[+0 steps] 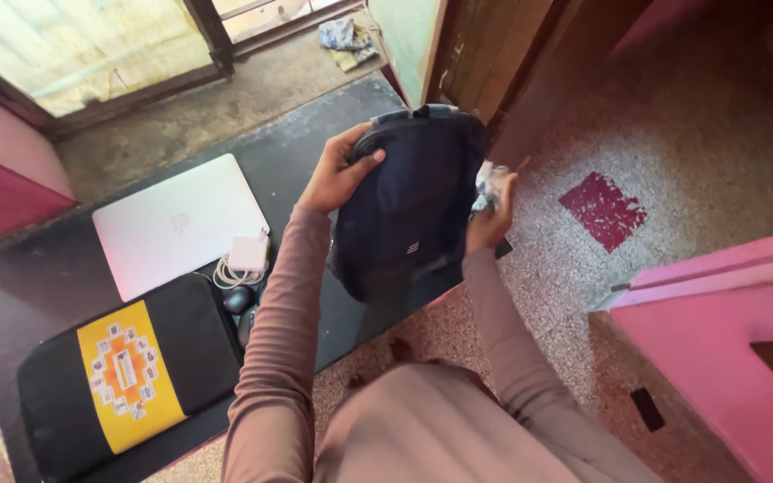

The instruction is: The person wipes a black desk surface with a patterned cloth, moving a laptop, a laptop sleeve, a power adapter, and a backpack to clean underneath them. The person then wipes the desk surface again and places the items back on the desk.

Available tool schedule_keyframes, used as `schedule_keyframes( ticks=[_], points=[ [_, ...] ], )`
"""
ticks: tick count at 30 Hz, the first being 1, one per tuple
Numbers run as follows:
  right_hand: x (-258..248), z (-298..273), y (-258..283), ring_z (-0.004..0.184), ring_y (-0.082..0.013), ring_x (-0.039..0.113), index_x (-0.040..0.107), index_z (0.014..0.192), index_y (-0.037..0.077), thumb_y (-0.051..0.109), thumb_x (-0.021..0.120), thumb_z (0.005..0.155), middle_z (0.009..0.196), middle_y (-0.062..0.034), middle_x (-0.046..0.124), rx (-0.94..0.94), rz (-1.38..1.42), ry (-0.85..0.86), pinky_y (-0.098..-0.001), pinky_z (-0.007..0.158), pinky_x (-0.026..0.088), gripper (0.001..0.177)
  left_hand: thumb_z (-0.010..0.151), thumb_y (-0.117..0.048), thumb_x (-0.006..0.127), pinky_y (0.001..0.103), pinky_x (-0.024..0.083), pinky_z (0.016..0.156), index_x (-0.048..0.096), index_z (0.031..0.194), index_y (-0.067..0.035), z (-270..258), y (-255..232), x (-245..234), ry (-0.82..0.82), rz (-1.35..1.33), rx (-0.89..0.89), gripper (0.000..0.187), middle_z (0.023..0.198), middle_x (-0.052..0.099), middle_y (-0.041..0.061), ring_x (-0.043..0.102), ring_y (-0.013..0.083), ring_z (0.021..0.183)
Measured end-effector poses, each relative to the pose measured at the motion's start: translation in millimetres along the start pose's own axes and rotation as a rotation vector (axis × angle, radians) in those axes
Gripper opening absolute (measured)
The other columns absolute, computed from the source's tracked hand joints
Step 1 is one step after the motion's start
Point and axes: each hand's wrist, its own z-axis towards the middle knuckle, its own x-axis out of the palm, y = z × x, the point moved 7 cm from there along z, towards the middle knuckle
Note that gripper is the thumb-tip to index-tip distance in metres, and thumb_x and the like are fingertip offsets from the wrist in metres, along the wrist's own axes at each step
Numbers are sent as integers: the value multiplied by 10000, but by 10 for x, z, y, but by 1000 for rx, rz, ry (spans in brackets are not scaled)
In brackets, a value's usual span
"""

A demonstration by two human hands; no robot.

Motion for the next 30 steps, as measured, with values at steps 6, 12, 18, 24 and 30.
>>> schedule_keyframes(
  ticks=[6, 12, 18, 24, 30],
  points=[
    [501, -277, 780, 1350, -336, 492, 284, 1603, 74, 258, 470, 1212, 1480, -178, 464, -244, 133, 262, -438, 1194, 399, 471, 1005, -31, 704, 233, 483, 979, 610, 1398, 32, -85, 167, 44, 37, -32, -30, 410, 1185, 668, -22, 571, 62, 1094],
    [359, 397, -244, 1215, -196, 706, 529, 1540, 11, 157, 500, 1149, 1365, -130, 717, -42, -63, 123, -308, 1065, 550, 419, 965, -45, 725, 246, 487, 1033, 603, 1355, 12, -197, 143, -54, 144, -100, -82, 412, 1224, 683, -17, 598, 70, 1152],
    [440, 374, 687, 1235, -228, 658, 498, 1524, 13, 97, 448, 1009, 1401, -157, 647, 179, 559, 463, -351, 1065, 543, 524, 902, -163, 818, 334, 476, 1001, 700, 1198, -64, -54, -447, -161, 104, 746, 220, 334, 1129, 729, 69, 620, 201, 1094],
    [999, -558, 1838, 1453, -260, 422, 477, 1570, 77, 11, 356, 1136, 1578, -127, 483, 82, 521, 673, -396, 1213, 359, 456, 982, -274, 698, 463, 403, 1120, 626, 1218, -112, -81, -58, 53, -289, -525, 341, 295, 1165, 652, 95, 563, 272, 1209],
    [858, -1193, 960, 1565, -223, 326, 533, 1501, 52, -45, 330, 1088, 1638, -107, 418, -118, 162, 703, -392, 1284, 286, 470, 1029, -393, 592, 608, 315, 1239, 554, 1252, -166, -122, -203, -169, -42, -1265, 659, 321, 1226, 573, 111, 493, 327, 1352]
  ],
)
